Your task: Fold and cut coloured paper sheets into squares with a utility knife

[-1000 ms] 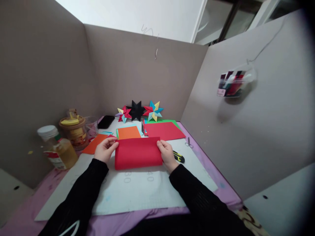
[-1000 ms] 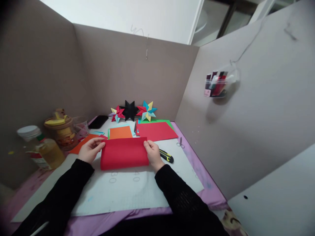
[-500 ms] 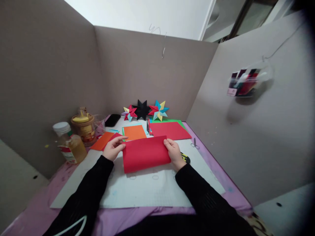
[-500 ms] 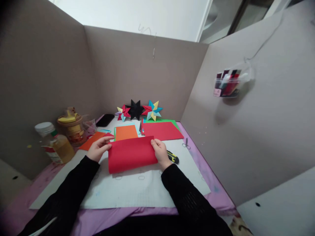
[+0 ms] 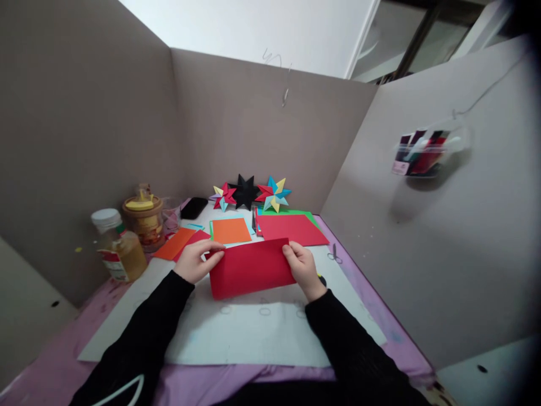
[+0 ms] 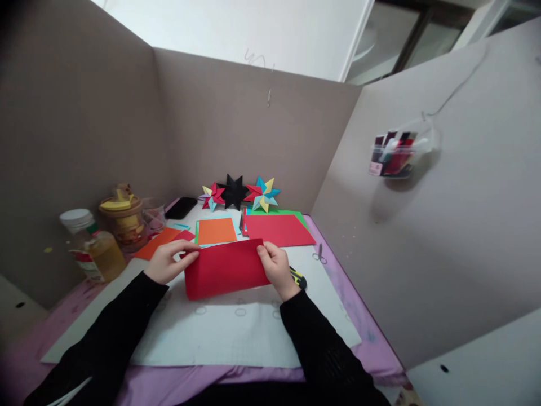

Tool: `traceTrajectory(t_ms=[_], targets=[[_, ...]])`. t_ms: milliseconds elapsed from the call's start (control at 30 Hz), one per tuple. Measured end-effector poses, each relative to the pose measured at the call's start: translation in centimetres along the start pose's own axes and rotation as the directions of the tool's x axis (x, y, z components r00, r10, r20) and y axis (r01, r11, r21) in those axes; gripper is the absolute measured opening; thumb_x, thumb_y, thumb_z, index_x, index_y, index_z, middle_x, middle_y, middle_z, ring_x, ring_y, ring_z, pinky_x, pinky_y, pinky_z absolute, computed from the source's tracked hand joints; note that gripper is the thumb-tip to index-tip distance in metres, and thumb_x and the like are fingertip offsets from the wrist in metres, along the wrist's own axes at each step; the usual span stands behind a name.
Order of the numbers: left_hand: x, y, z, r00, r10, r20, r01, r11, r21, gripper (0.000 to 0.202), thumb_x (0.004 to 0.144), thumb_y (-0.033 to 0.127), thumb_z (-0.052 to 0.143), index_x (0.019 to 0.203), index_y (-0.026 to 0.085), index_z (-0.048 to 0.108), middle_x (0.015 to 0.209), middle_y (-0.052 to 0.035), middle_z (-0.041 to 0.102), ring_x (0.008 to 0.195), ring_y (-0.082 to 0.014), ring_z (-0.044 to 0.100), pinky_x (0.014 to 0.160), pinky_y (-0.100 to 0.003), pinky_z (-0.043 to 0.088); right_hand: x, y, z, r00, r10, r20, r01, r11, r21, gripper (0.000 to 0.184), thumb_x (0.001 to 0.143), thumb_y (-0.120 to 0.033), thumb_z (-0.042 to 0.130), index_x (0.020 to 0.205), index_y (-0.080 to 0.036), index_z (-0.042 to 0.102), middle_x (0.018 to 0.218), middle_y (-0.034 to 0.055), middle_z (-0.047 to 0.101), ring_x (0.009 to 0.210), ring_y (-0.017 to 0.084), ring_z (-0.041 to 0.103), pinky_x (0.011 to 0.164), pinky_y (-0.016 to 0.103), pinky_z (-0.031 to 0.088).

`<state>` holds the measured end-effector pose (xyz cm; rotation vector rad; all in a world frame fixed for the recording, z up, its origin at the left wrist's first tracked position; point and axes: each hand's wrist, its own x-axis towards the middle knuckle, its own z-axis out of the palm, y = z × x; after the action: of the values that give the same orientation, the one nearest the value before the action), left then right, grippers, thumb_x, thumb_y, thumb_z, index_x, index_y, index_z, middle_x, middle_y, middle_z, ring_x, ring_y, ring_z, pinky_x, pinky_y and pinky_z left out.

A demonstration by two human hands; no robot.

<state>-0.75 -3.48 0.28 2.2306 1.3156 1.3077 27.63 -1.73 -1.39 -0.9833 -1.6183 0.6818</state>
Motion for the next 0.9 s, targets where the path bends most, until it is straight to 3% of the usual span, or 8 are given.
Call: traceTrajectory(t_ms=[200, 333, 433, 667, 900], targets=[[2.2, 2.7, -0.6, 0.998, 0.065, 0.015, -0.067, 0.973, 0.219, 0.021, 0.080, 0.033, 0.051, 0.086, 0.022, 0.069, 0.085, -0.0038, 0.070, 0.080, -0.0190, 0.063, 0.074, -0.029, 0.047, 1.5, -3.5, -0.5, 0.988, -0.152, 0.019, 0.153, 0.975, -0.161, 0.031, 0.084, -0.040, 0.046, 0.062, -0.019, 0.051, 0.056, -0.0014, 0.044, 0.053, 0.012, 0.038, 0.051, 0.025, 0.028], [4.4, 4.3, -0.1, 0.999, 0.046, -0.002, -0.045, 0.981, 0.186, 0.021, 0.080, 0.033, 0.052, 0.086, 0.022, 0.069, 0.086, -0.0026, 0.071, 0.078, -0.0188, 0.064, 0.072, -0.028, 0.046, 3.3, -5.2, -0.3, 0.973, -0.226, 0.047, 0.231, 0.949, -0.215, 0.032, 0.084, -0.042, 0.046, 0.061, -0.020, 0.053, 0.057, 0.0006, 0.047, 0.055, 0.014, 0.040, 0.054, 0.027, 0.030], [6.1, 4.1, 0.3, 0.999, 0.019, -0.041, -0.011, 0.984, 0.177, 0.017, 0.078, 0.030, 0.054, 0.082, 0.022, 0.069, 0.080, -0.0007, 0.071, 0.074, -0.0174, 0.063, 0.069, -0.026, 0.045, 5.0, -5.7, 0.1, 0.965, -0.258, 0.041, 0.260, 0.943, -0.208, 0.032, 0.083, -0.042, 0.046, 0.062, -0.020, 0.055, 0.057, 0.0008, 0.048, 0.055, 0.014, 0.041, 0.055, 0.027, 0.031], [9.3, 2.0, 0.0, 0.990, -0.014, -0.144, 0.030, 0.993, 0.112, 0.017, 0.075, 0.033, 0.058, 0.081, 0.022, 0.070, 0.079, -0.0016, 0.070, 0.074, -0.0182, 0.062, 0.069, -0.027, 0.044, 8.3, -5.0, 1.0, 0.995, -0.102, 0.005, 0.102, 0.993, -0.056, 0.032, 0.081, -0.045, 0.047, 0.064, -0.018, 0.055, 0.061, -0.0004, 0.050, 0.057, 0.014, 0.043, 0.052, 0.024, 0.030], [9.1, 0.9, -0.6, 0.995, -0.064, -0.082, 0.065, 0.998, 0.012, 0.020, 0.073, 0.036, 0.060, 0.080, 0.020, 0.070, 0.079, -0.0034, 0.070, 0.073, -0.0191, 0.063, 0.070, -0.029, 0.047, 8.3, -5.0, 2.1, 0.999, -0.009, 0.035, 0.007, 0.999, 0.048, 0.033, 0.079, -0.045, 0.050, 0.060, -0.018, 0.050, 0.057, -0.0009, 0.044, 0.055, 0.012, 0.040, 0.048, 0.023, 0.030]])
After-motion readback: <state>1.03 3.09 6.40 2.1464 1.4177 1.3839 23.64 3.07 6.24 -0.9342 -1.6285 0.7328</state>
